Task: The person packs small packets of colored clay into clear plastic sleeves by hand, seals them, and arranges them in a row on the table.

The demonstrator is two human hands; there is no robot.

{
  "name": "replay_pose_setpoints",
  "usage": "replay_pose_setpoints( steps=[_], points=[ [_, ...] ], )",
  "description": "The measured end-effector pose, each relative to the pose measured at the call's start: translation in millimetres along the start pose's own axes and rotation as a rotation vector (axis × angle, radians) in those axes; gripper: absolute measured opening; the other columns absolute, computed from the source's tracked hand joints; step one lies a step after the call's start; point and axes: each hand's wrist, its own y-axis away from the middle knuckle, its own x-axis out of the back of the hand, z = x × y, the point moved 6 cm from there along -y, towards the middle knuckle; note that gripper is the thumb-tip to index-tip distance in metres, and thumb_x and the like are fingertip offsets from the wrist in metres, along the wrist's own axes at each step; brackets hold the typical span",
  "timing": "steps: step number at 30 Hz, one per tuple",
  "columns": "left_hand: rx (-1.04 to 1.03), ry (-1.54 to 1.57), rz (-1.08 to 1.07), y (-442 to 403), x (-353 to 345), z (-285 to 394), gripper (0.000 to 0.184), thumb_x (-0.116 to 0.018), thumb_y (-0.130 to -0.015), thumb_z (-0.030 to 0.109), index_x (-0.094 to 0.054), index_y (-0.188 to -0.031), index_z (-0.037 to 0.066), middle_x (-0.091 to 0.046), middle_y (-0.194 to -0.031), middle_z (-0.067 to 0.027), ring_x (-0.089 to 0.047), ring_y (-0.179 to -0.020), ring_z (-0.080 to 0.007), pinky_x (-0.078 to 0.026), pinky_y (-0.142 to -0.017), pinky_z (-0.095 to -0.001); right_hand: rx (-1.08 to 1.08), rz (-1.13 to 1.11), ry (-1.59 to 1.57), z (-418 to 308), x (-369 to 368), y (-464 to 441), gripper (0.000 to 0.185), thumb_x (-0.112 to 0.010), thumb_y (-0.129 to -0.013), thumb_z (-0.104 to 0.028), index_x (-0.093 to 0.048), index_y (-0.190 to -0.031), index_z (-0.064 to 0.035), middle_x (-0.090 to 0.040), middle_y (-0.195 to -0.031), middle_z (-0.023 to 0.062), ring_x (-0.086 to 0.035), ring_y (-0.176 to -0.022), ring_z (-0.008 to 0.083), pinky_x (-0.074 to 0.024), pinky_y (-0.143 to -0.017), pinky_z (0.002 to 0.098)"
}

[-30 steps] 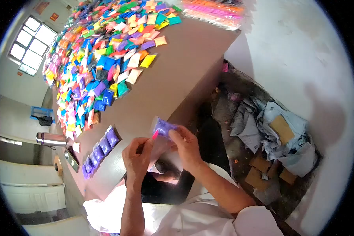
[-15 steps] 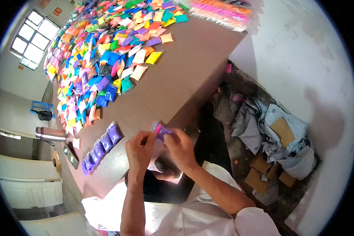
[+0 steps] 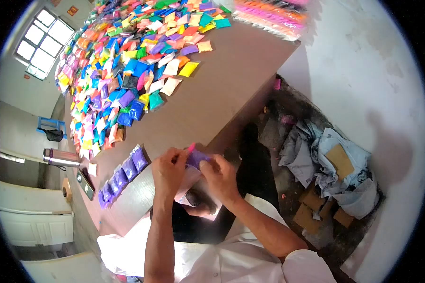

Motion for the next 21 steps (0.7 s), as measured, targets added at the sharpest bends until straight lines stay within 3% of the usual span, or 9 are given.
replay_pose_setpoints(
  steps=[2, 4, 7, 10, 21],
  points=[
    [-0.004, -0.032, 0.0, -3.6, 3.3, -0.8, 0.011, -0.076, -0.088, 0.009, -0.073, -0.086, -0.001, -0.069, -0.069, -0.0134, -0.065, -0.059, -0.0179, -0.05, -0.057, -0.0321, -0.002, -0.01, 0.036, -1.3, 3.5, 0.2, 0.021, -0.067, -0.098, -0.018, -0.067, -0.11, -0.0008, -0.068, -0.088, 0.0008, -0.065, -0.071, 0.0068, -0.0494, -0.058, 0.0216],
    [0.162, 0.055, 0.021, -4.8, 6.3, -13.7, 0.013, -0.075, -0.088, 0.01, -0.072, -0.085, -0.002, -0.069, -0.069, -0.0137, -0.064, -0.058, -0.0182, -0.049, -0.057, -0.0325, -0.008, -0.02, 0.015, 5.8, 4.2, -3.3, 0.02, -0.067, -0.098, -0.018, -0.067, -0.109, -0.0015, -0.067, -0.086, 0.0001, -0.065, -0.07, 0.0067, -0.0492, -0.058, 0.0217],
    [0.023, 0.078, 0.079, 7.8, 6.2, -8.0, 0.014, -0.075, -0.089, 0.011, -0.073, -0.085, -0.002, -0.069, -0.069, -0.0145, -0.065, -0.058, -0.0188, -0.049, -0.056, -0.0329, -0.027, -0.002, -0.066, 9.5, 4.0, -2.5, 0.021, -0.068, -0.098, -0.02, -0.067, -0.108, -0.0018, -0.066, -0.084, -0.0004, -0.064, -0.069, 0.0069, -0.0489, -0.057, 0.0219],
    [0.052, 0.03, -0.007, 11.1, -0.7, -9.3, 0.013, -0.075, -0.089, 0.01, -0.072, -0.085, -0.002, -0.069, -0.069, -0.0141, -0.065, -0.059, -0.0185, -0.05, -0.057, -0.0327, -0.057, 0.016, -0.104, 2.1, 0.7, 1.2, 0.02, -0.068, -0.097, -0.019, -0.067, -0.109, -0.0019, -0.066, -0.085, -0.0002, -0.064, -0.068, 0.007, -0.0484, -0.057, 0.0217],
    [0.078, 0.095, 0.01, 20.3, 1.1, -5.5, 0.011, -0.075, -0.088, 0.009, -0.073, -0.087, -0.001, -0.069, -0.071, -0.0162, -0.067, -0.063, -0.0198, -0.05, -0.059, -0.033, -0.05, 0.021, -0.073, 3.3, 3.8, -2.4, 0.02, -0.067, -0.098, -0.017, -0.067, -0.111, -0.0017, -0.066, -0.088, -0.0002, -0.063, -0.067, 0.0076, -0.0474, -0.057, 0.0212]
  ],
)
